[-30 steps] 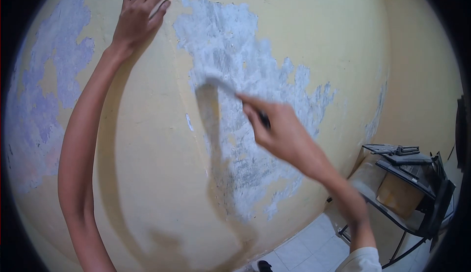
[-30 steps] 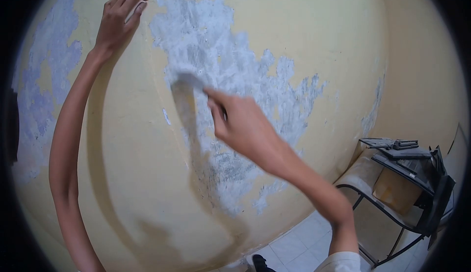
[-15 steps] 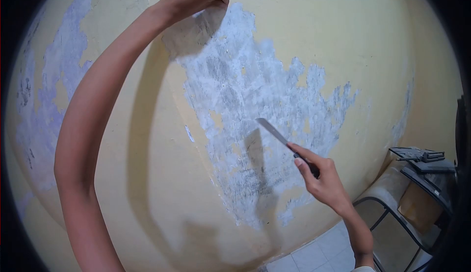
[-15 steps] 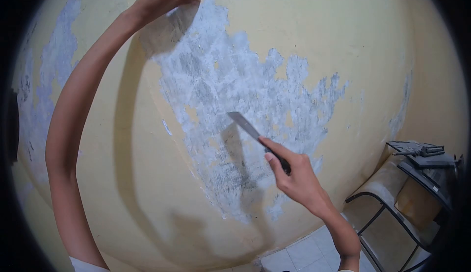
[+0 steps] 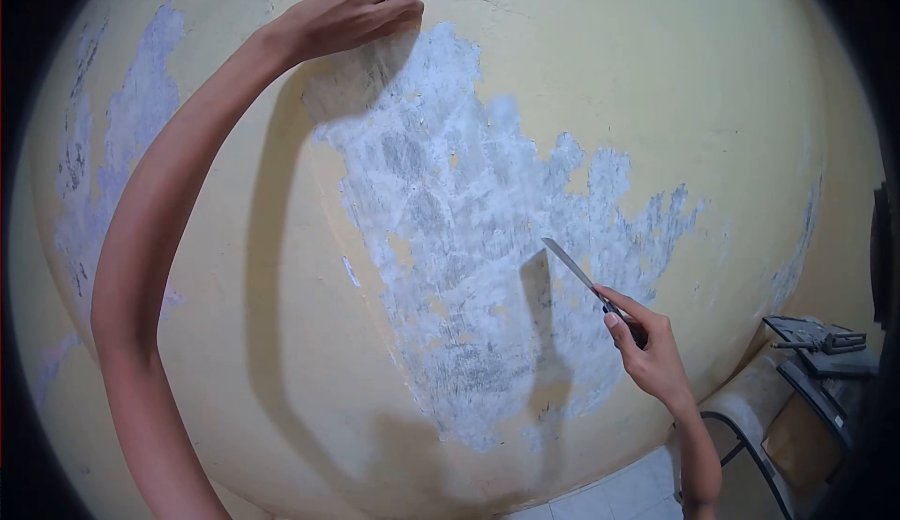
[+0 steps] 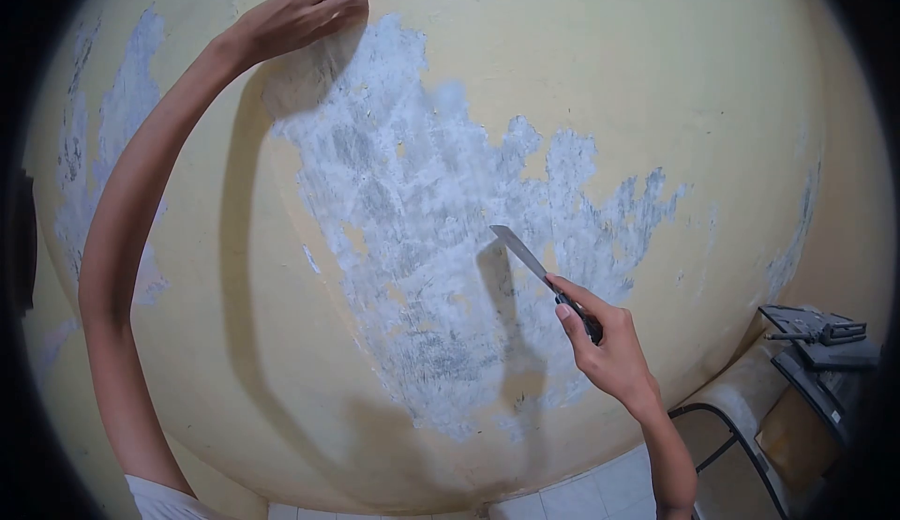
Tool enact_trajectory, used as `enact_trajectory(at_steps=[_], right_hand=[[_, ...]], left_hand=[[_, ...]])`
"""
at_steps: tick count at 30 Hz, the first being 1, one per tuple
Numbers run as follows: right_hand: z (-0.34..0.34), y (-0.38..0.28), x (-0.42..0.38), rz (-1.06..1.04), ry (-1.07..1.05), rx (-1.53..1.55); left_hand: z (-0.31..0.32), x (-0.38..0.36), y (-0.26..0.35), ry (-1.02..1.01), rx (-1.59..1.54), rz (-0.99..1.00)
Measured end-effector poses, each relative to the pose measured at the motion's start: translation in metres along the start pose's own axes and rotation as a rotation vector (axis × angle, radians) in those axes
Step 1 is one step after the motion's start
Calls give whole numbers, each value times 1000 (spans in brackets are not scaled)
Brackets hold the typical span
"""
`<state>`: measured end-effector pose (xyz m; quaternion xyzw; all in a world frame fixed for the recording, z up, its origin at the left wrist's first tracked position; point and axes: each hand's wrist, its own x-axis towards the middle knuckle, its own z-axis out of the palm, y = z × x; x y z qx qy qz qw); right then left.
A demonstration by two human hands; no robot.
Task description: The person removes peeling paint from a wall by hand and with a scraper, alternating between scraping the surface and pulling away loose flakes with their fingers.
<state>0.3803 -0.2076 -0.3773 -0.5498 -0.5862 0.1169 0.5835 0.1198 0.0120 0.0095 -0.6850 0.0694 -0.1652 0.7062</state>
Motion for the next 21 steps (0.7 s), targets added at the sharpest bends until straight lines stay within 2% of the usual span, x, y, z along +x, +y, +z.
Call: enact_trajectory(at_steps=[7, 9, 12, 15, 21], right_hand=[[8, 7, 14, -20, -58, 32], [9, 11, 15, -21, -60, 49], [6, 17, 18, -14, -68, 76], [3, 22, 22, -28, -85, 73], [3, 28, 23, -48, -94, 87]], left_hand=[[-7, 4, 0, -44, 47, 93], [-13, 5, 4, -172, 54, 59], [-25, 14, 8, -75, 35, 139], [-26, 18, 13, -181, 32, 50], [-34, 29, 18, -278, 90, 74]])
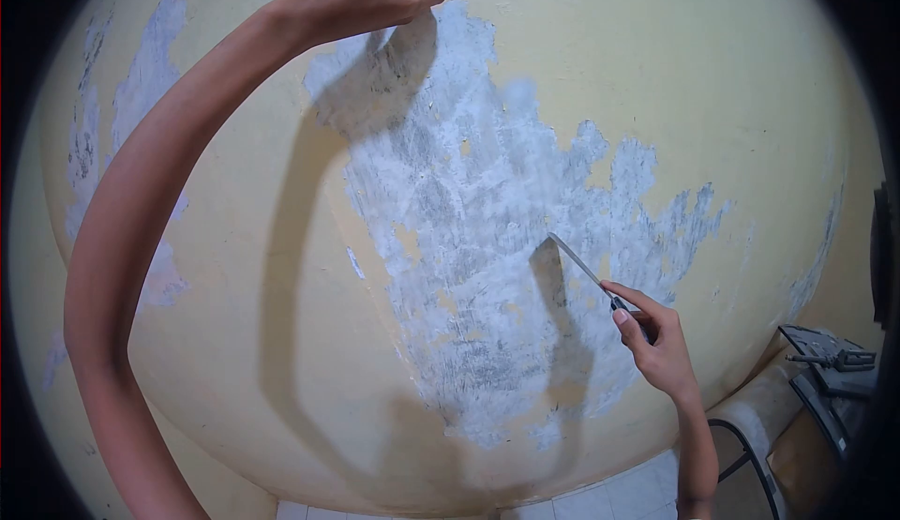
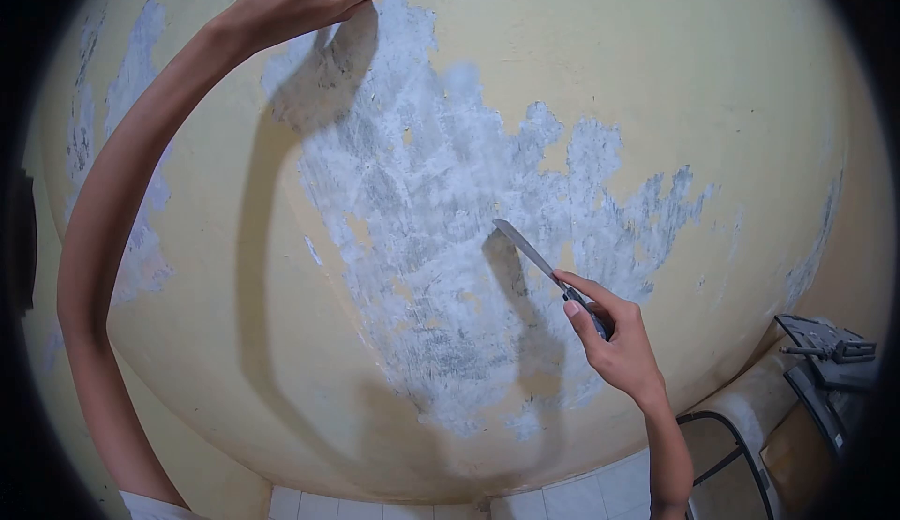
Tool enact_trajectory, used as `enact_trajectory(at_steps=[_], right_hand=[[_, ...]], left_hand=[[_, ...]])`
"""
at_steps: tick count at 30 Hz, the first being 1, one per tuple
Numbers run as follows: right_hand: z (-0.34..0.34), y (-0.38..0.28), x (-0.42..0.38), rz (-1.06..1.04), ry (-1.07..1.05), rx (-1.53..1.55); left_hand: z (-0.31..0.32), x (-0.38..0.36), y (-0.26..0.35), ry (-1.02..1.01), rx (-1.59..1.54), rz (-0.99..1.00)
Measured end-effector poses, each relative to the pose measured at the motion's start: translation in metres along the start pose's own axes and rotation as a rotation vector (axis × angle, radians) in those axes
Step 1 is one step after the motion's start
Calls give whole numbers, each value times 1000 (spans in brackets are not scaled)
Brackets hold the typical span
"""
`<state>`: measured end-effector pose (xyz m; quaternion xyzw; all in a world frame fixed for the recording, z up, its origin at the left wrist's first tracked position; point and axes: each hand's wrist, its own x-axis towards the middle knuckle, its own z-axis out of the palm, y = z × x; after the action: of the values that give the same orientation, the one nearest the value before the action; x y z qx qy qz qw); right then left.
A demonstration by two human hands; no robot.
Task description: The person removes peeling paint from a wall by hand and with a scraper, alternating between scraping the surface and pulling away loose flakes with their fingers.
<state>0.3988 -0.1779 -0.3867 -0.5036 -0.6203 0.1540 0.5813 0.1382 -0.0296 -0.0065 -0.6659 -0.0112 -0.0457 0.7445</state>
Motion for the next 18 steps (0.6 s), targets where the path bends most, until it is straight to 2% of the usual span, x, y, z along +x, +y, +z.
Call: enact_trajectory(at_steps=[4, 6, 7, 9, 13, 15, 16, 18], right_hand=[[0, 3, 2, -30, 3, 26], [0, 5, 2, -22, 4, 27], [0, 6, 1, -12, 4, 26], [-1, 7, 1, -12, 4, 26], [-2, 6, 1, -3, 15, 23], [-3, 7, 2, -10, 18, 27], [-3, 7, 2, -13, 24, 30], [-3, 7, 1, -6, 26, 39]], left_hand=[[-2, 11, -3, -50, 21, 16], [2, 16, -9, -104, 391, 247], [4, 18, -10, -106, 385, 247], [9, 23, -17, -124, 89, 188], [6, 22, -30, -72, 30, 165], [-7, 19, -37, -156, -373, -170], [-18, 20, -35, -238, -348, -226], [-13, 15, -35, -214, -344, -183]])
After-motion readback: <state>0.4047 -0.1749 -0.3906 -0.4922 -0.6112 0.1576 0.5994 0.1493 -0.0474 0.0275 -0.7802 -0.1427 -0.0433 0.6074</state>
